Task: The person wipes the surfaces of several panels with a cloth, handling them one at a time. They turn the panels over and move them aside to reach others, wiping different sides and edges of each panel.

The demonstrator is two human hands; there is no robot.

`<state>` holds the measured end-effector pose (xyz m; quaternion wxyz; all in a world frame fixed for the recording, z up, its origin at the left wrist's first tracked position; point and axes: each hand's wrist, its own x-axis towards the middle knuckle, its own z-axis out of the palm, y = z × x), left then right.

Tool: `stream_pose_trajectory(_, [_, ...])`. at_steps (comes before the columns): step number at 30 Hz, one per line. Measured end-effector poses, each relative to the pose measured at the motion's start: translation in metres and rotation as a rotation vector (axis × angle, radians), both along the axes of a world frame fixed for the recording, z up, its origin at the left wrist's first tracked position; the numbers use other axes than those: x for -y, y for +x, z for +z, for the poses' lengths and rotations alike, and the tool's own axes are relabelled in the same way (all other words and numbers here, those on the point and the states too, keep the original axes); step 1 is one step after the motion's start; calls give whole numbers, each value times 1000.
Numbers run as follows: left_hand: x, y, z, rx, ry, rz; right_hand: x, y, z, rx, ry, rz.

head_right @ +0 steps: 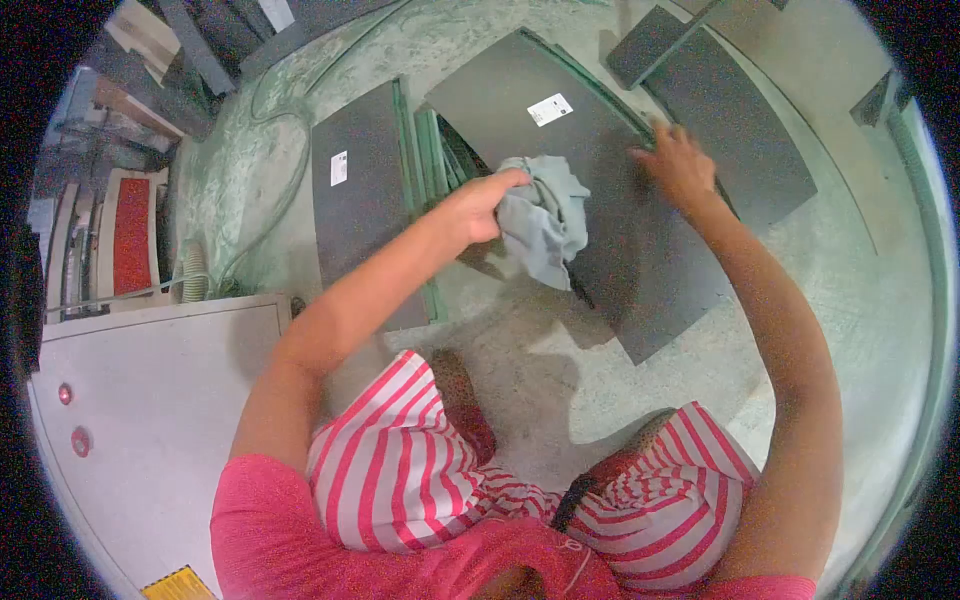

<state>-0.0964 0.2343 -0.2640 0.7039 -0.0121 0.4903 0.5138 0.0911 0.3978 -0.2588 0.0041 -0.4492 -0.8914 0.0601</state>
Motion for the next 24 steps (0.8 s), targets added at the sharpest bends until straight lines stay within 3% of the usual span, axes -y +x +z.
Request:
stream_pose_trajectory(2, [10, -5, 7, 27, 47, 26, 19, -19, -4, -381, -163, 362])
stream_pose_trajectory(4, [16, -9, 16, 63, 81, 72, 66, -39, 25, -573, -535, 594])
stream_pose_trajectory(7, [19, -16, 11, 159, 256, 175, 101, -53, 45, -431, -527, 556])
stream_pose_trajectory(9, [23, -21, 19, -18, 109, 65, 97, -58, 60, -431, -524, 570])
stream_pose_trajectory(11, [21, -38, 13, -62, 80, -18, 81, -54, 56, -207, -241, 449])
stream_pose_trajectory(13, [21, -55, 6, -1001, 226, -445, 56, -32, 23, -122, -126, 478])
stream_pose_trajectory(14, [23, -62, -7, -987, 233, -426, 41, -19, -2, -63, -1, 495])
stream_pose_trajectory(15, [27, -67, -31, -1402, 253, -461, 37, -1, -39, 22, 127, 479])
stream_pose_trajectory(17, [28, -73, -70, -2233, 257, -493, 62, -4, -44, -39, 112, 397])
stream_pose_trajectory(21, [19, -104, -44, -2004, 225, -649, 87, -66, -46, -128, 32, 398])
stream_pose_trajectory(23, [13, -123, -34, -1854, 286, -309, 87, -112, -52, -240, 79, 443])
stream_pose_trajectory(24, [13, -131, -30, -1909, 318, -265, 81, -137, -58, -263, 107, 462])
